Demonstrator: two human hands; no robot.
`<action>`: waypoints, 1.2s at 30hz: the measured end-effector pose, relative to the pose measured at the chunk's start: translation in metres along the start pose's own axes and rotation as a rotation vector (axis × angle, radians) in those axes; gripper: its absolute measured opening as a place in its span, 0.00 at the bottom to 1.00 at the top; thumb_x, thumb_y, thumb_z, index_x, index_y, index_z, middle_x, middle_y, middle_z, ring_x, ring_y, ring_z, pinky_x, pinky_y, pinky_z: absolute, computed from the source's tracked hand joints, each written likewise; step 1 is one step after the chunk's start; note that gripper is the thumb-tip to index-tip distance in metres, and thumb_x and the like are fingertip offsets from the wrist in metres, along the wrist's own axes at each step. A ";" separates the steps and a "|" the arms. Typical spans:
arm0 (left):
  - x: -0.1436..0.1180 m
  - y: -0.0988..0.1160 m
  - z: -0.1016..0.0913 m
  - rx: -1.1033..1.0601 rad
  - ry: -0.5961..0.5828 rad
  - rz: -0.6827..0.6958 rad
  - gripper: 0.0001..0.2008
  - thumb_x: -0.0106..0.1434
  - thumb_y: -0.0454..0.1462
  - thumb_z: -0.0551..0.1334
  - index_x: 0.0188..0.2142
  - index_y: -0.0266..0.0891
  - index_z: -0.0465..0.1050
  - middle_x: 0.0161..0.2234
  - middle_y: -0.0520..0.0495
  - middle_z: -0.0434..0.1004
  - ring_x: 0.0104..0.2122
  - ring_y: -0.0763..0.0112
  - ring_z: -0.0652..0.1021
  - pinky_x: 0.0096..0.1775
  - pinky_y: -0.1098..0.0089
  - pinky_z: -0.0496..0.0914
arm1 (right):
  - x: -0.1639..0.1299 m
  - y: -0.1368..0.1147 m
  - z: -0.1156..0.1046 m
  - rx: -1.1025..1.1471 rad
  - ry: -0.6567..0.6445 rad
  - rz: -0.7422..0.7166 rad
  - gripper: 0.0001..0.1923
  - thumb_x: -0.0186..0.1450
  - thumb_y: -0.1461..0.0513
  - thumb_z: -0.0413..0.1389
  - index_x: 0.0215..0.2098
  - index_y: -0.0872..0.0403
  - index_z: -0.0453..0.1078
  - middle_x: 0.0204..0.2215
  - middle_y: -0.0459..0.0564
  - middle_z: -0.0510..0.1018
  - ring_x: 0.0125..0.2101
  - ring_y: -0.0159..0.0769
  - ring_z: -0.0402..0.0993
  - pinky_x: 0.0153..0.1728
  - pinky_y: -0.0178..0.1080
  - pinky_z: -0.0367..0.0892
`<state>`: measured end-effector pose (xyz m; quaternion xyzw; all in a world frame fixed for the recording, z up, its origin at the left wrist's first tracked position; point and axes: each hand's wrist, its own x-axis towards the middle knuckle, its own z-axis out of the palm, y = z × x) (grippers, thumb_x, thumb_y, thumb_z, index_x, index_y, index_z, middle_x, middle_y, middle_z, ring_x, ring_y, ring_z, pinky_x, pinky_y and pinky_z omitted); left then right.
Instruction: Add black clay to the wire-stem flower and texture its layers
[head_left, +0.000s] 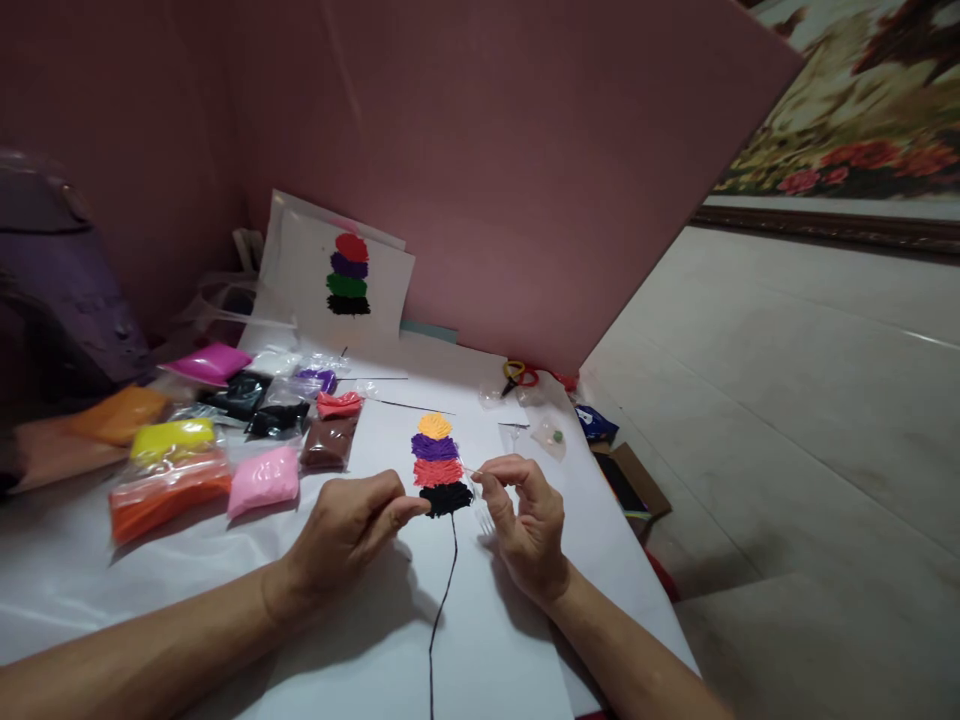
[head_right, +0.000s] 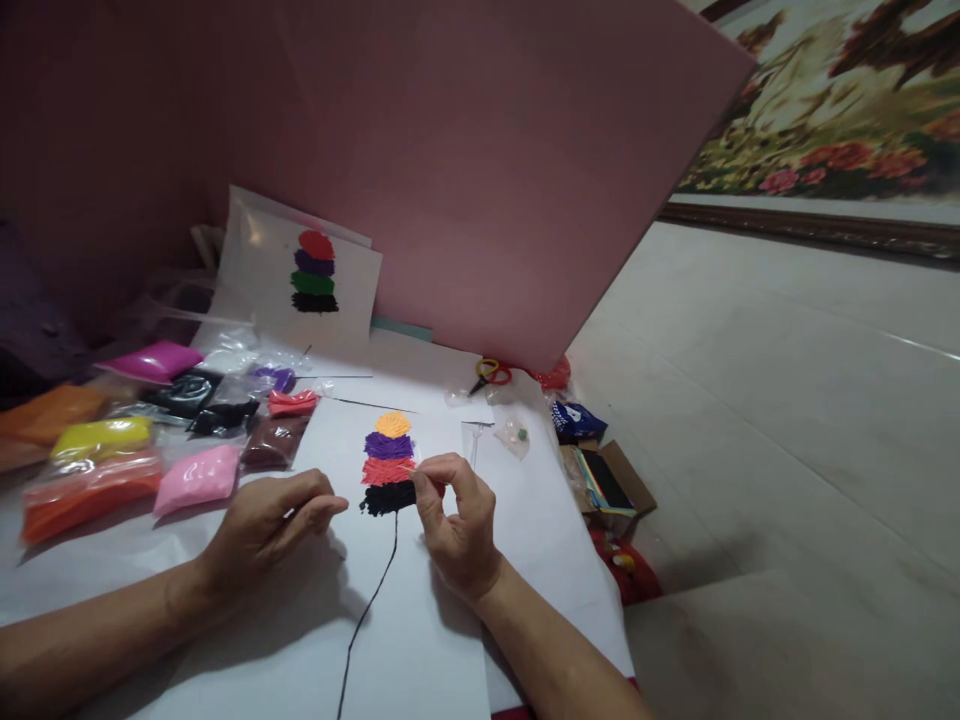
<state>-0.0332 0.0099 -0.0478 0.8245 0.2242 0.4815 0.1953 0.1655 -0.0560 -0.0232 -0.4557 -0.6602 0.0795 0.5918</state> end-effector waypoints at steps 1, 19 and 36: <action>0.001 0.000 -0.001 -0.021 0.017 -0.022 0.20 0.73 0.43 0.55 0.25 0.38 0.64 0.19 0.57 0.65 0.17 0.78 0.64 0.22 0.76 0.59 | -0.001 0.002 -0.001 -0.006 -0.004 -0.009 0.05 0.68 0.67 0.53 0.35 0.52 0.67 0.29 0.49 0.75 0.31 0.35 0.73 0.33 0.39 0.68; 0.014 0.012 -0.007 0.012 -0.001 -0.117 0.08 0.65 0.38 0.60 0.29 0.39 0.69 0.22 0.56 0.72 0.19 0.76 0.70 0.22 0.77 0.64 | -0.007 0.012 -0.003 0.021 -0.055 0.143 0.07 0.67 0.61 0.55 0.32 0.54 0.69 0.23 0.46 0.76 0.21 0.31 0.70 0.23 0.34 0.65; 0.023 -0.001 0.007 -0.120 -0.164 -0.058 0.13 0.64 0.31 0.56 0.37 0.41 0.81 0.34 0.47 0.80 0.33 0.68 0.80 0.34 0.70 0.73 | -0.006 0.010 0.001 0.075 -0.112 0.163 0.08 0.66 0.60 0.55 0.30 0.54 0.68 0.20 0.45 0.74 0.18 0.30 0.64 0.21 0.34 0.59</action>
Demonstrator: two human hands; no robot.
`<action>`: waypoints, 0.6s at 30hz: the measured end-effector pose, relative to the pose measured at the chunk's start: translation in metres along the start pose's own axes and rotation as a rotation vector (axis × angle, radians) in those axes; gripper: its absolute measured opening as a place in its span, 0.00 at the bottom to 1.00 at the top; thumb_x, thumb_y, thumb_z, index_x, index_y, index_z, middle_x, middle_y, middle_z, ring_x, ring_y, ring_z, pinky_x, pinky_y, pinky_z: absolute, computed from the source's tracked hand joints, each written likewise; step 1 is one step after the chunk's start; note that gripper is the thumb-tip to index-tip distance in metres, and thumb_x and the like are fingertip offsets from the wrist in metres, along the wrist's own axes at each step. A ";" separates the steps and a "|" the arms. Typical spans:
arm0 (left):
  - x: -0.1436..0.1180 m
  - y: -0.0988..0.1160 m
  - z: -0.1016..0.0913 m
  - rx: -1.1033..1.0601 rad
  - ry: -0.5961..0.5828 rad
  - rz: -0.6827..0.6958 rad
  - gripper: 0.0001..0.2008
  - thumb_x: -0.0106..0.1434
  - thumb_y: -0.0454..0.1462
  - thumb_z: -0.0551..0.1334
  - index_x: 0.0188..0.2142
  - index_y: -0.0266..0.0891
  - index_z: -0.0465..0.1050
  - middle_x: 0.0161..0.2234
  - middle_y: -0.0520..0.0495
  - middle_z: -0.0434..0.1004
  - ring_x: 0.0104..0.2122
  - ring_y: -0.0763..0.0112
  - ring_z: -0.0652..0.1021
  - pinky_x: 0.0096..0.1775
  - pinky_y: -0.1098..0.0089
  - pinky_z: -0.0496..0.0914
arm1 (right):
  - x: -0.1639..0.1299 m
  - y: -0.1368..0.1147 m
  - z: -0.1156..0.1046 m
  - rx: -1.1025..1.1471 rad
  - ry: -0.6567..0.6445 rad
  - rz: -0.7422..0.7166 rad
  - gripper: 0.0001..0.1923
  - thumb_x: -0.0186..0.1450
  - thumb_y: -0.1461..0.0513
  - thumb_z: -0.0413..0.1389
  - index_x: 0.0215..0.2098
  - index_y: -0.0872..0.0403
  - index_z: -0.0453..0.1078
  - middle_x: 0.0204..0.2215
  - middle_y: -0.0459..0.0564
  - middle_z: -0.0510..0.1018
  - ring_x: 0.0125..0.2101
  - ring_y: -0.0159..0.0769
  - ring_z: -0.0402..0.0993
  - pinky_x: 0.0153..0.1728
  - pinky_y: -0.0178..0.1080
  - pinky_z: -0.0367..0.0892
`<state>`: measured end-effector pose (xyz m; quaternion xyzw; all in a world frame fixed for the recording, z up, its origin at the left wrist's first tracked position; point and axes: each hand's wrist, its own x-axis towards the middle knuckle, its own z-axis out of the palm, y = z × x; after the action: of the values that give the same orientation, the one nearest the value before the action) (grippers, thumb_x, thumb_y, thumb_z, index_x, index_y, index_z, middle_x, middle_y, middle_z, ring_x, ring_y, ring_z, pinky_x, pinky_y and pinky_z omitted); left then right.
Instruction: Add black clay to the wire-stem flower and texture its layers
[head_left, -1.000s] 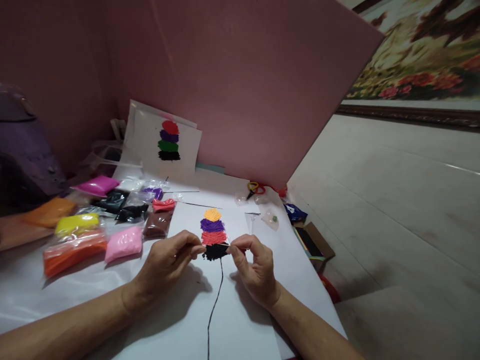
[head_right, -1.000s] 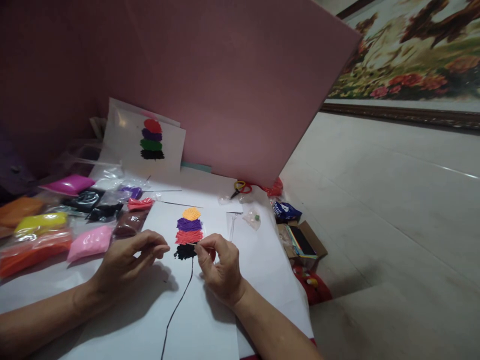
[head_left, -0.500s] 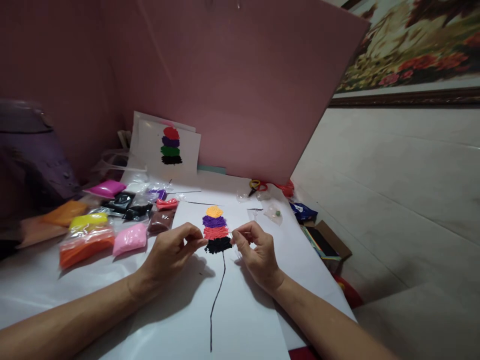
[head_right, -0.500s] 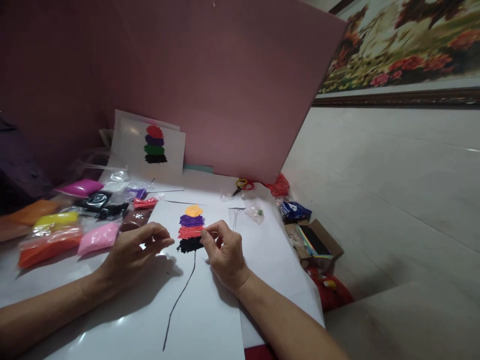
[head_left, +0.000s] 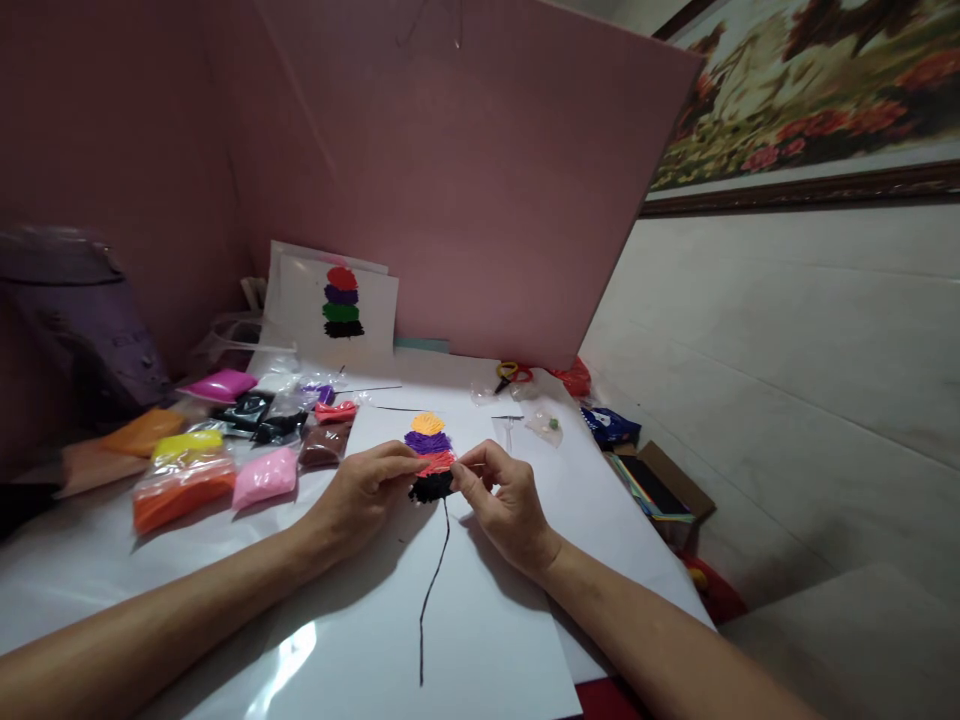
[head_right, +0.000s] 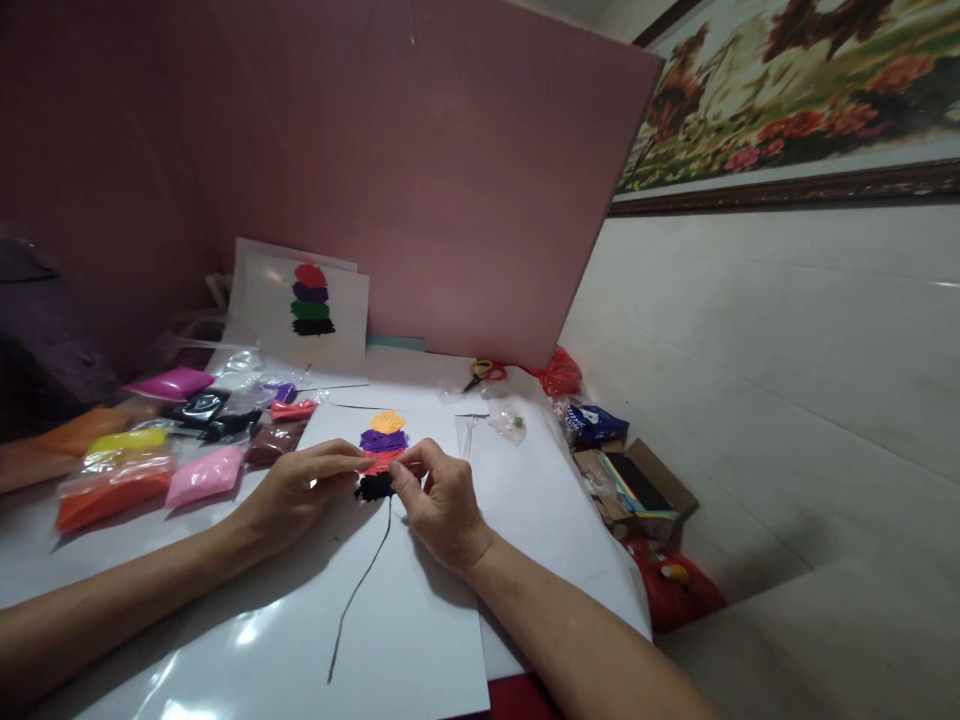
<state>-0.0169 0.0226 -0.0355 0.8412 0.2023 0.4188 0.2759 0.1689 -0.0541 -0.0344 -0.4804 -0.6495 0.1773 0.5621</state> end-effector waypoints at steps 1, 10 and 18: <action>0.000 0.001 -0.001 -0.018 0.020 -0.012 0.13 0.64 0.32 0.56 0.37 0.41 0.80 0.34 0.46 0.81 0.33 0.68 0.80 0.34 0.70 0.73 | 0.000 0.000 0.000 0.001 0.005 0.002 0.08 0.66 0.60 0.55 0.29 0.54 0.68 0.20 0.45 0.74 0.19 0.30 0.64 0.21 0.34 0.59; 0.004 0.014 -0.017 0.024 0.183 -0.209 0.12 0.62 0.44 0.62 0.26 0.39 0.74 0.22 0.53 0.74 0.22 0.74 0.70 0.24 0.75 0.64 | 0.001 0.004 -0.001 -0.018 0.067 0.062 0.08 0.66 0.58 0.56 0.30 0.54 0.68 0.22 0.46 0.77 0.18 0.29 0.64 0.21 0.34 0.59; 0.018 0.093 -0.054 -0.110 -0.079 0.010 0.08 0.63 0.37 0.63 0.39 0.45 0.82 0.34 0.50 0.81 0.37 0.69 0.78 0.37 0.70 0.72 | 0.001 0.002 -0.001 -0.057 0.081 0.046 0.08 0.65 0.59 0.56 0.29 0.53 0.68 0.23 0.45 0.75 0.20 0.30 0.65 0.23 0.35 0.61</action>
<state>-0.0409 -0.0222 0.0609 0.8417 0.1635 0.3970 0.3273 0.1711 -0.0525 -0.0353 -0.5179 -0.6197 0.1519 0.5699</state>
